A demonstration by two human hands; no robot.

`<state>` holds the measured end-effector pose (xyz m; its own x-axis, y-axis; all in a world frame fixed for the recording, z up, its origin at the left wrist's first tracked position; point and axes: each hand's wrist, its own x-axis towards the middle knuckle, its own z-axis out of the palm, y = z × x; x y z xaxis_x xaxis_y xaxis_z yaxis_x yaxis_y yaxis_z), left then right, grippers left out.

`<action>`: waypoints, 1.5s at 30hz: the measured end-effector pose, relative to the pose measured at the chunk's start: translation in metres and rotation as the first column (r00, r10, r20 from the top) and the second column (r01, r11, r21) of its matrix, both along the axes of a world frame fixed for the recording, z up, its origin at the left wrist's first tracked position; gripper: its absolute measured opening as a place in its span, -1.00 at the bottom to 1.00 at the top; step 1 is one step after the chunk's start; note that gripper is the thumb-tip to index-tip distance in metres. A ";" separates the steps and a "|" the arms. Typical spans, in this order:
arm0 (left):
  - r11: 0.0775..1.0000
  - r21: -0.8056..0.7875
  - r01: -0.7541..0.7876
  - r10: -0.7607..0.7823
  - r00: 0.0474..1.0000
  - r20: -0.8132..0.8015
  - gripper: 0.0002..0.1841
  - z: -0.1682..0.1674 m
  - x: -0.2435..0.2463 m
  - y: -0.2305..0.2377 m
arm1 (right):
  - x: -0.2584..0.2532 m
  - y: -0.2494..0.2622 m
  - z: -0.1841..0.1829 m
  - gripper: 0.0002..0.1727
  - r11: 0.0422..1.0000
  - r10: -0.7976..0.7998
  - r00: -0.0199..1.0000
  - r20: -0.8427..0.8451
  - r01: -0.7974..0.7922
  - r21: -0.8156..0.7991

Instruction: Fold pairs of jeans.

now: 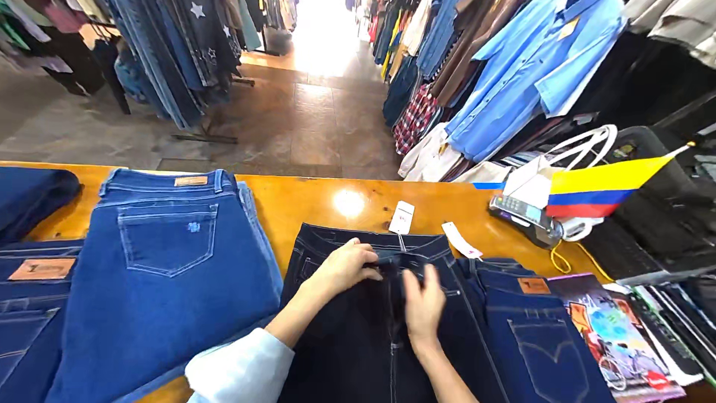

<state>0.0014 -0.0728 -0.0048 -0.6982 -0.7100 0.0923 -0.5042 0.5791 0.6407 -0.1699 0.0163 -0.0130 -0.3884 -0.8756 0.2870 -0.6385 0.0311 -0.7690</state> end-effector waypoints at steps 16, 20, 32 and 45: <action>0.728 0.022 -0.685 0.685 0.728 0.016 -0.42 0.012 0.028 -0.014 | -0.054 -0.121 0.004 -0.70 0.906 0.333 0.929 -0.159 -0.269 0.326; 0.618 0.222 -0.754 0.756 0.648 0.095 -0.22 0.018 0.069 0.006 | -0.049 -0.089 0.044 -0.57 0.791 0.603 0.789 -0.120 -0.571 0.220; 0.666 0.107 -0.738 0.745 0.664 -0.058 -0.46 0.001 0.059 0.015 | -0.067 -0.091 0.018 -0.59 0.881 0.417 0.821 -0.389 -0.260 0.396; 0.751 0.139 -0.645 0.660 0.739 -0.139 -0.62 0.028 0.065 0.046 | -0.074 -0.053 0.036 -0.75 0.508 0.846 0.522 0.109 -0.851 0.134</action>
<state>0.0661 -0.0271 0.0231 -0.0396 -0.9953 0.0887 -0.6203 0.0940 0.7787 -0.2440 -0.0368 0.0235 0.5587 -0.8201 0.1234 -0.4041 -0.3991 -0.8230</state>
